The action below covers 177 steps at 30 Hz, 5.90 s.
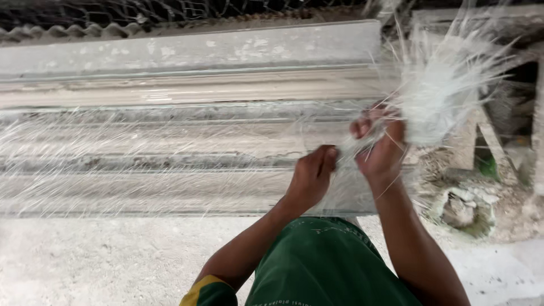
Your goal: The person pulls strands of white fiberglass from a bucket and lays them over a long white mold. They then use a trowel to scoop a white paste from a bucket and spread it over the fiberglass strands, smoothing the surface along the mold.
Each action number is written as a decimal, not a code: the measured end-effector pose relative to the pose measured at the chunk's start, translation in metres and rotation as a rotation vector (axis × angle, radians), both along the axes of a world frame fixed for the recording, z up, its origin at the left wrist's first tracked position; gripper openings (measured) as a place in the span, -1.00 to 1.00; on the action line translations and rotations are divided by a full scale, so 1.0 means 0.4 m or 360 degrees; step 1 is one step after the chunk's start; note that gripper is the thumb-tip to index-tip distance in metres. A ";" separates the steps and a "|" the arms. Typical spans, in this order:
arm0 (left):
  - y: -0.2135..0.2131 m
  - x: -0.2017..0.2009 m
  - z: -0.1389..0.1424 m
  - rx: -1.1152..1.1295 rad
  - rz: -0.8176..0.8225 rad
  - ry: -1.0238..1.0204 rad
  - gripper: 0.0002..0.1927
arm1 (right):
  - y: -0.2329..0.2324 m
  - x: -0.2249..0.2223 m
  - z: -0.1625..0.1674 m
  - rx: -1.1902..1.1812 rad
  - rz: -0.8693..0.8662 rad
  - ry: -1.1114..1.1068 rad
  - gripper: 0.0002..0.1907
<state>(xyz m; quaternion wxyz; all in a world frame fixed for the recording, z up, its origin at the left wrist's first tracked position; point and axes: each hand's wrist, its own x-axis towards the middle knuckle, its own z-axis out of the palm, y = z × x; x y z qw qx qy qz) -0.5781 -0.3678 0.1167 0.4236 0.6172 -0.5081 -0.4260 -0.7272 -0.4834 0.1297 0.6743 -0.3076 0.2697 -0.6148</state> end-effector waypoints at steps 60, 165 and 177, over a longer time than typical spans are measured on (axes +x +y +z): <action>-0.154 -0.201 -0.353 -0.0314 0.0655 -0.1593 -0.89 | -0.272 -0.778 -0.027 -0.0010 -0.0569 0.0255 -0.79; -0.309 -0.466 -0.137 -0.0172 0.0004 -0.1250 -0.38 | -0.311 -0.837 -0.086 -0.0160 -0.0707 0.0001 -0.68; -0.012 0.105 -0.104 -0.0435 0.0506 -0.1044 -0.83 | -0.282 -0.255 -0.037 0.0094 -0.0673 0.0278 -0.66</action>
